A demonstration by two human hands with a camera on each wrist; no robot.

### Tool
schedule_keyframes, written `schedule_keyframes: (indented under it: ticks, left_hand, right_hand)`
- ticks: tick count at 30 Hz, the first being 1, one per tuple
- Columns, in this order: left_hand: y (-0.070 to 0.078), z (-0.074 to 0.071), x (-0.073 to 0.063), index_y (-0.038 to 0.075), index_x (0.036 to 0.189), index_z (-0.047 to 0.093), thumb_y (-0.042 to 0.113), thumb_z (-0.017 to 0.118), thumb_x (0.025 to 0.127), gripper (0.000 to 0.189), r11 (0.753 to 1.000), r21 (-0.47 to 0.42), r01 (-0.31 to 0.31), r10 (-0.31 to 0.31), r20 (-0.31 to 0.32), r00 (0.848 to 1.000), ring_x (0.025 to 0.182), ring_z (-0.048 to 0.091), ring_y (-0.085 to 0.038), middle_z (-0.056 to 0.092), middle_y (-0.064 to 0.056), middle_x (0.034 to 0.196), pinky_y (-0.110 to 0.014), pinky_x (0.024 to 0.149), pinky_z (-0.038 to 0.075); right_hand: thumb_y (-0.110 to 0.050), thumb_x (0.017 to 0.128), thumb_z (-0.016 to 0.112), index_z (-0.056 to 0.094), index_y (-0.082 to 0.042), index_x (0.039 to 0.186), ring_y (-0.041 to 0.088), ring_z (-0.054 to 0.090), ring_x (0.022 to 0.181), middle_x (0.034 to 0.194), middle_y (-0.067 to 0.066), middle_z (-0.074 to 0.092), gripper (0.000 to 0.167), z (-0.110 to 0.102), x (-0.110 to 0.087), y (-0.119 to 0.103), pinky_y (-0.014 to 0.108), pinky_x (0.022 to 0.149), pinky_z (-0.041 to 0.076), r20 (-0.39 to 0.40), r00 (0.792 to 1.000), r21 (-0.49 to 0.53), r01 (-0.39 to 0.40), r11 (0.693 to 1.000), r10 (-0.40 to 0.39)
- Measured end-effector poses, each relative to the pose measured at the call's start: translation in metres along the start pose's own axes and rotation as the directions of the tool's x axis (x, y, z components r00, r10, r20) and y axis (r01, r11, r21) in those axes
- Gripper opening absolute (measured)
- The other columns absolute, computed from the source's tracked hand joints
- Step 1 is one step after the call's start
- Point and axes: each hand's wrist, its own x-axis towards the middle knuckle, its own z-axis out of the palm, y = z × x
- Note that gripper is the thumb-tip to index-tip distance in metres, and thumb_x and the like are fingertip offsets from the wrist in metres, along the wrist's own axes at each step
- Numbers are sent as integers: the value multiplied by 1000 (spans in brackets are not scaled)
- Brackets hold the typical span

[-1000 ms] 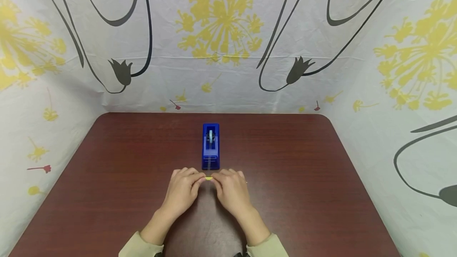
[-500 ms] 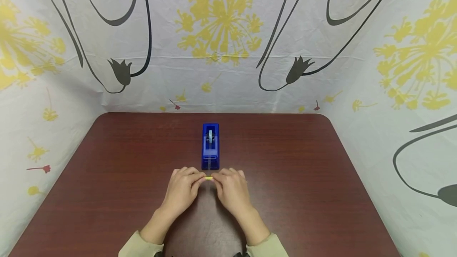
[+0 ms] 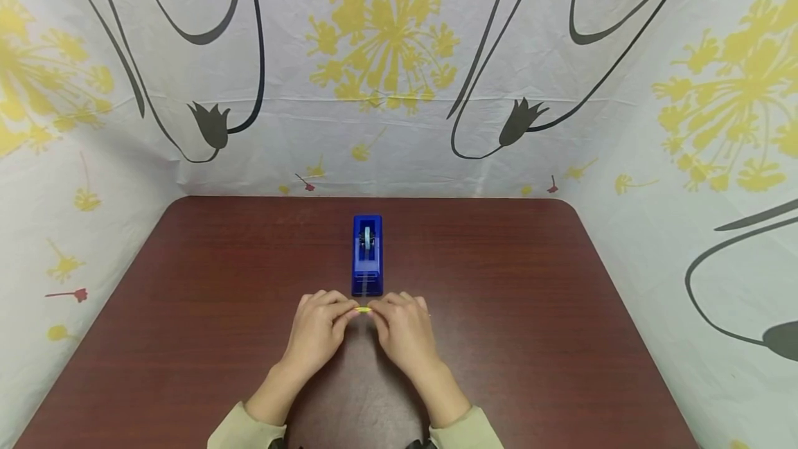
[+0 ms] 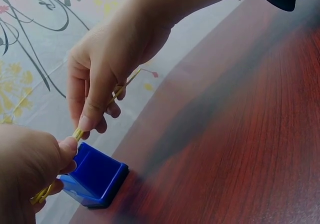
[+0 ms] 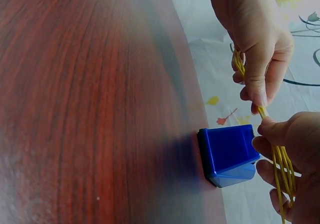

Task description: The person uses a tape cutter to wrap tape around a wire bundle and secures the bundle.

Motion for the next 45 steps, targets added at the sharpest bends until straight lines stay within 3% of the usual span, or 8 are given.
schedule_keyframes:
  ticks: [5, 11, 23, 32, 45]
  left_hand:
    - [-2, 1, -1, 14, 91, 82, 19, 85, 81, 11, 1000, -7, 0, 0, -15, 1000, 74, 61, -15, 70, 7, 83, -35, 71, 42]
    - [-2, 2, -1, 15, 91, 82, 21, 85, 82, 11, 1000, -2, 9, -9, -1, 1000, 74, 61, -14, 70, 7, 84, -35, 72, 42]
    - [0, 0, 1, 16, 96, 81, 24, 81, 87, 12, 998, 29, 52, -55, 96, 994, 75, 62, -13, 70, 7, 89, -35, 76, 43]
    - [1, -1, 4, 18, 99, 80, 25, 75, 93, 11, 997, 57, 46, -55, 171, 984, 79, 65, -13, 72, 7, 91, -35, 77, 42]
    - [-2, -1, 3, 15, 95, 82, 14, 80, 86, 9, 999, 21, 25, -27, 119, 993, 77, 67, -16, 74, 6, 88, -37, 74, 44]
  right_hand:
    - [-18, 89, 79, 80, -15, 99, 13, 62, 75, 84, -5, 71, 11, -1, 1, -3, 34, 69, 41, 48, 999, -22, -20, 1000, 21]
    - [-14, 86, 81, 79, -14, 91, 14, 62, 74, 81, -5, 70, 6, 0, 2, -4, 35, 70, 41, 49, 998, -36, -28, 999, 30]
    - [-10, 84, 82, 80, -14, 90, 16, 64, 77, 83, -5, 71, 8, 0, 2, -2, 36, 69, 43, 21, 999, -8, -29, 1000, 29]
    - [-10, 83, 83, 80, -13, 91, 16, 64, 76, 83, -5, 71, 9, 2, 1, 1, 35, 68, 41, 3, 1000, -8, -20, 1000, 20]
    - [-11, 81, 85, 80, -15, 90, 15, 63, 75, 82, -6, 70, 12, 4, 1, 4, 35, 67, 41, -4, 1000, -12, 17, 1000, -17]
